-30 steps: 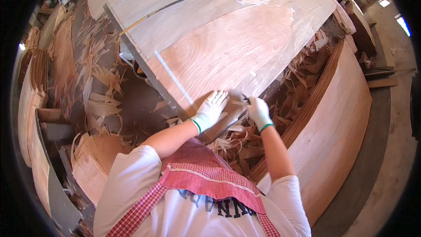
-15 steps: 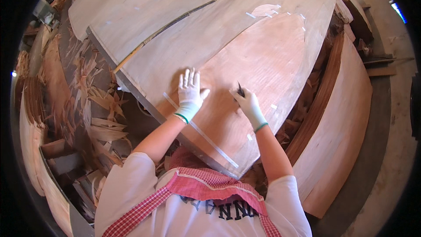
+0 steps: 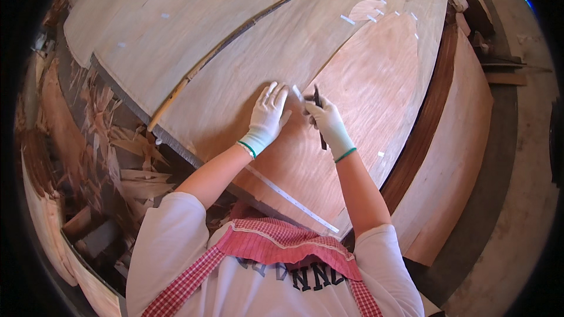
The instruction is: The person cuts thin wood veneer sheets using a hand-held blade, removes excess strips, and stacks the pieces onto a pile in a workshop.
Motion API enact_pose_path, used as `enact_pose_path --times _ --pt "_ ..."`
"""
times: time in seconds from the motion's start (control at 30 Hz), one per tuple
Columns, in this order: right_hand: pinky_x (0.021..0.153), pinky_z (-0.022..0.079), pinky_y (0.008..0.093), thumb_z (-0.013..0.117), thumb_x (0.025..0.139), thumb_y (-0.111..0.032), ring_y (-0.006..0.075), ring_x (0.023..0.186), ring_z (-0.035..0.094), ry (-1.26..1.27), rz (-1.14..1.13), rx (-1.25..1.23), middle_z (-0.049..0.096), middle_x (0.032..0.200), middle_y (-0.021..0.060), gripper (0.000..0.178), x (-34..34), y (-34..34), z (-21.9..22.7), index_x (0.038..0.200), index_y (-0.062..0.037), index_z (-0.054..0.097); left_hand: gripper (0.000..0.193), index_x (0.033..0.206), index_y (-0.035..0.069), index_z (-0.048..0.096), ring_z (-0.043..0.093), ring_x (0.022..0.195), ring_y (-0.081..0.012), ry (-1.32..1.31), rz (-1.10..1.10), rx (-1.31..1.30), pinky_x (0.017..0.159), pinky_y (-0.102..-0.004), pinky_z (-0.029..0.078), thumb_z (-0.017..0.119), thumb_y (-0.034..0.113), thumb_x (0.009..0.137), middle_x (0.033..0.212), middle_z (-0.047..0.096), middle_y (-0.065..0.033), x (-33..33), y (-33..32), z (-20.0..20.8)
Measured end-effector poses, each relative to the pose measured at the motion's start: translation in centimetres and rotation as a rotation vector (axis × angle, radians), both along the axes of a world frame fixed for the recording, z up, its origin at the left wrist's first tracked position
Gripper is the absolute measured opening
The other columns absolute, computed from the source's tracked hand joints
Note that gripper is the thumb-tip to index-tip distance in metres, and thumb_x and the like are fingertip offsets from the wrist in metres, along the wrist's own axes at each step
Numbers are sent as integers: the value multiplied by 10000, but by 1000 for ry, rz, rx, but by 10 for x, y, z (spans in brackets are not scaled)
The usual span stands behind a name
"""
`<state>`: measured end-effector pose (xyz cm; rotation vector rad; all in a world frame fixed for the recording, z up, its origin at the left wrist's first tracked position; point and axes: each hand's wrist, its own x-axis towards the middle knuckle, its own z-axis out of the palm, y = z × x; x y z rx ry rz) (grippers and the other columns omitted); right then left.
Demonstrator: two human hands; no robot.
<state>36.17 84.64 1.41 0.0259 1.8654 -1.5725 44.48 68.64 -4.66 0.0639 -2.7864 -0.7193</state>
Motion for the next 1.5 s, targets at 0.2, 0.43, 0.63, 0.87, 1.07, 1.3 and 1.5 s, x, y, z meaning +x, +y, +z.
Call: enact_pose_path --times 0.2,0.43,0.63,0.87,1.07,1.3,1.5 --pt "470 422 242 643 905 -176 86 524 512 -83 -91 83 619 728 34 201 1 -1 -18 1009 -7 609 582 1416 36 409 339 1399 -253 -22 -209 -190 1182 -405 214 553 201 876 1488 402 -114 -7 -7 4" --pt "568 483 373 619 911 -280 220 600 625 637 322 706 661 716 123 269 -9 22 -18 890 -11 622 480 1374 42 479 368 1393 -215 -149 -366 -618 1188 -369 191 407 200 926 1490 419 -104 -8 0 10" --pt "506 433 277 651 884 -314 139 555 565 242 81 381 655 720 53 314 -113 33 1 891 -1 647 464 1342 48 510 404 1367 -235 -123 -286 -160 1168 -396 251 476 143 889 1411 496 -135 -77 1 31" --pt "579 489 325 675 864 -232 177 638 638 303 124 446 665 712 97 265 -143 17 -42 890 32 669 579 1438 42 380 334 1402 -276 -11 -348 -203 1181 -385 207 495 295 930 1488 399 -137 -138 16 1" --pt "591 486 314 680 862 -292 182 655 647 226 38 380 679 709 121 309 -179 26 -9 828 14 666 629 1458 38 333 335 1399 -272 -69 -269 -140 1177 -378 227 556 206 894 1515 355 -122 -138 11 -9" --pt "688 536 372 673 816 -293 301 754 684 412 213 716 692 837 209 333 -223 6 -46 912 26 682 623 1453 33 313 405 1362 -253 21 -271 -2 1144 -372 290 560 130 889 1445 449 -151 -193 27 9" --pt "777 526 453 664 817 -379 397 876 658 511 198 979 681 896 240 403 -200 21 -29 920 10 692 536 1465 68 325 376 1382 -320 -141 -312 -531 1151 -413 254 456 183 957 1461 410 -224 -196 45 11"
